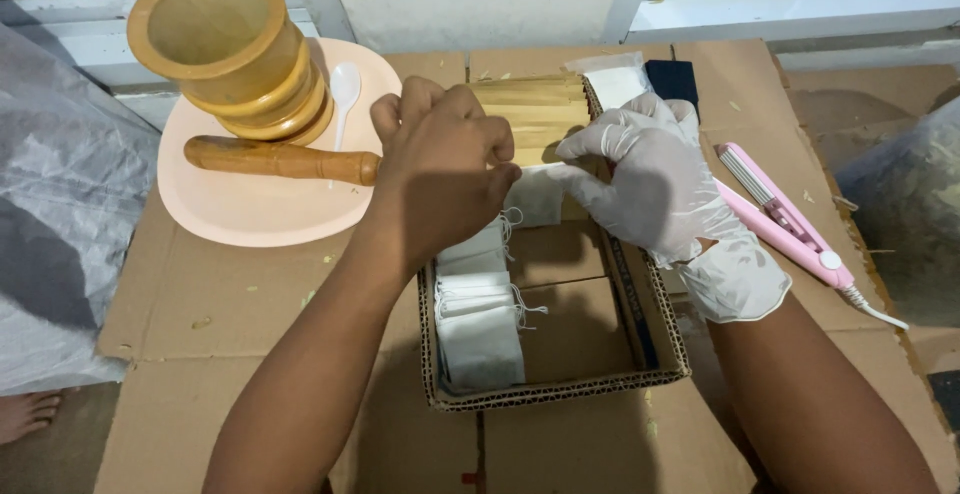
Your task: Packaging tea bags into paper envelopes and sealing them with a heat sealer.
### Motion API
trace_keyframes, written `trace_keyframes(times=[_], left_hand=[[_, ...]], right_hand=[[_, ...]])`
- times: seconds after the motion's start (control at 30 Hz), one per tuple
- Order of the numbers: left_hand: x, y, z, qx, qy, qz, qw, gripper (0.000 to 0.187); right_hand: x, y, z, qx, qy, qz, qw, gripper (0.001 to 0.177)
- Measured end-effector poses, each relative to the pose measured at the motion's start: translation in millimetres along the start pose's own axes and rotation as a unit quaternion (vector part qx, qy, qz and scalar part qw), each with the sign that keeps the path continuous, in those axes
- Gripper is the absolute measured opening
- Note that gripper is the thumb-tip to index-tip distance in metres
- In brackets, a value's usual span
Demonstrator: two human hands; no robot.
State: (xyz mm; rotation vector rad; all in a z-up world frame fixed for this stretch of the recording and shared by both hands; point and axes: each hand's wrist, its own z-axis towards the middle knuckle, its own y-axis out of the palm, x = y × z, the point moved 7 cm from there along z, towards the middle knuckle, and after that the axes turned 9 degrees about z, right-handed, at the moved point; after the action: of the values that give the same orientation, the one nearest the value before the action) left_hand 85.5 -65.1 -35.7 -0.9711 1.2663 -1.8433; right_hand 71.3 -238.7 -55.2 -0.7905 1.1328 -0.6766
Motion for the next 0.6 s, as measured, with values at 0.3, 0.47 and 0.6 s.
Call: trace_keyframes(times=[0.3,0.47,0.6], left_hand=[[7,-10,-5,0.024,0.032,-0.026,0.999,0.015],[5,-5,-5,0.032,0.03,-0.024,0.999,0.016],[6,-6,-5,0.039,0.028,-0.027,0.999,0.016]], right_hand=[[-8,-2,-1,-0.012,-0.035,0.008,0.999,0.012],[-10,-5,-3,0.0,-0.032,0.018,0.999,0.011],[-11,-6,-5,0.008,-0.056,0.019,0.998,0.011]])
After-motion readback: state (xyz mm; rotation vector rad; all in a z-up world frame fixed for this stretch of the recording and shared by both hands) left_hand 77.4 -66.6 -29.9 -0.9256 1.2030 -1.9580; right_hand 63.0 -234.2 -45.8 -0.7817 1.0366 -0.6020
